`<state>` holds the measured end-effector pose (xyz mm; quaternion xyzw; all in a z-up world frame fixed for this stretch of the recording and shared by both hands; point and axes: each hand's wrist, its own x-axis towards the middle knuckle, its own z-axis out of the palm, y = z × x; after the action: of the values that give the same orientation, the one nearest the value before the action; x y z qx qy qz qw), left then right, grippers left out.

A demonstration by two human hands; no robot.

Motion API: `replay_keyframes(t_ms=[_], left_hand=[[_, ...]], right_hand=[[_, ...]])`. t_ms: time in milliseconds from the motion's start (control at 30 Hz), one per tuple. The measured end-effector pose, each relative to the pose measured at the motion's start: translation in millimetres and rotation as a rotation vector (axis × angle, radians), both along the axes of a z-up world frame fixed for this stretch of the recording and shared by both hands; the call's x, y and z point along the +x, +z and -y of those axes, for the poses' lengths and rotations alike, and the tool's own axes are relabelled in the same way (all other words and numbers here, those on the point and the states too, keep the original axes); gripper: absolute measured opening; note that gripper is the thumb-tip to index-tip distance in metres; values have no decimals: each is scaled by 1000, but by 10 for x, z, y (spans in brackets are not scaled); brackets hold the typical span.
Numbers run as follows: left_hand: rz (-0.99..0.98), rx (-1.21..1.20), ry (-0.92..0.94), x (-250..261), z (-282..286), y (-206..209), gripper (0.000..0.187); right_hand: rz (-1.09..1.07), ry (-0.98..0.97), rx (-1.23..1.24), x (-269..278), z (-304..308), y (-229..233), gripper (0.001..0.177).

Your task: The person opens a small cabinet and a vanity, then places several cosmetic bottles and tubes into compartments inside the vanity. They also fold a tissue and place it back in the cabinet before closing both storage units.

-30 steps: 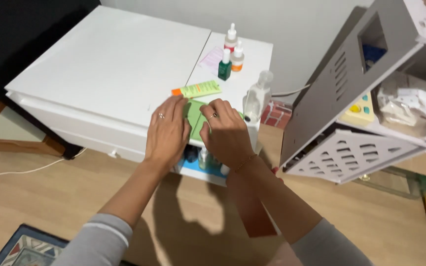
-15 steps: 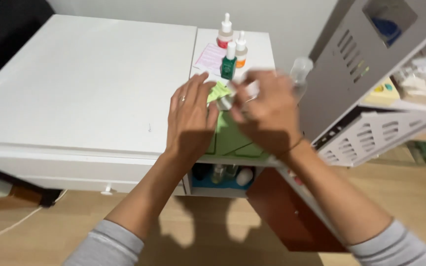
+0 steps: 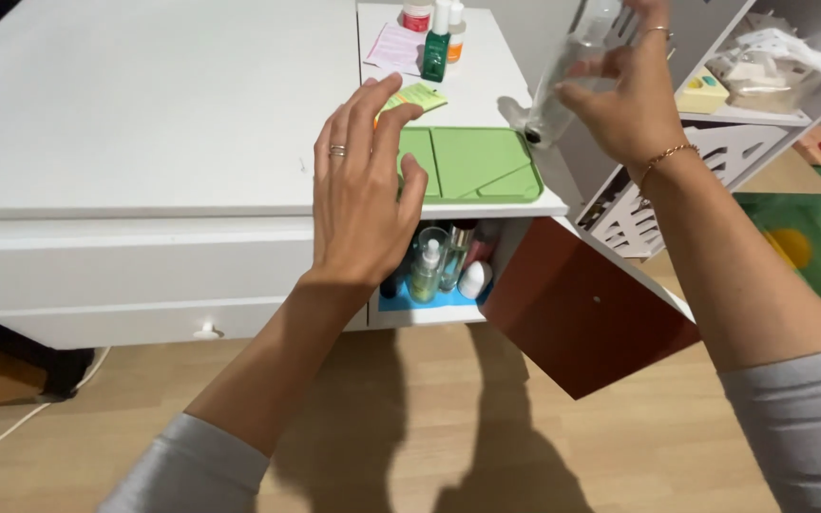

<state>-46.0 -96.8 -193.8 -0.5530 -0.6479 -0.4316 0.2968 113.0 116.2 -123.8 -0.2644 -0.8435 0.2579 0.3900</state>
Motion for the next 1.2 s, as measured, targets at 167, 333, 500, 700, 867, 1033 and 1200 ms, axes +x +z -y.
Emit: replay_keyframes(t_ms=[167, 333, 500, 700, 867, 1033, 1200], left_hand=[[-91, -51, 22, 102, 125, -169, 37], [-206, -44, 5, 222, 271, -343, 38], [-230, -150, -43, 344, 493, -623, 40], [-108, -155, -7, 353, 281, -1482, 44], [-68, -117, 122, 503, 211, -1888, 45], [-203, -161, 241, 513, 124, -2283, 35], [-195, -105, 202, 492, 34, -2446, 11]], right_hand=[[-136, 27, 183, 241, 105, -122, 61], [-211, 194, 310, 553, 671, -142, 54], [-138, 205, -212, 589, 1245, -482, 66], [-86, 166, -255, 249, 937, -1730, 54], [-1, 29, -313, 55, 682, -2455, 51], [38, -62, -316, -160, 768, -2859, 55], [-24, -8, -268, -374, 1097, -2881, 50]])
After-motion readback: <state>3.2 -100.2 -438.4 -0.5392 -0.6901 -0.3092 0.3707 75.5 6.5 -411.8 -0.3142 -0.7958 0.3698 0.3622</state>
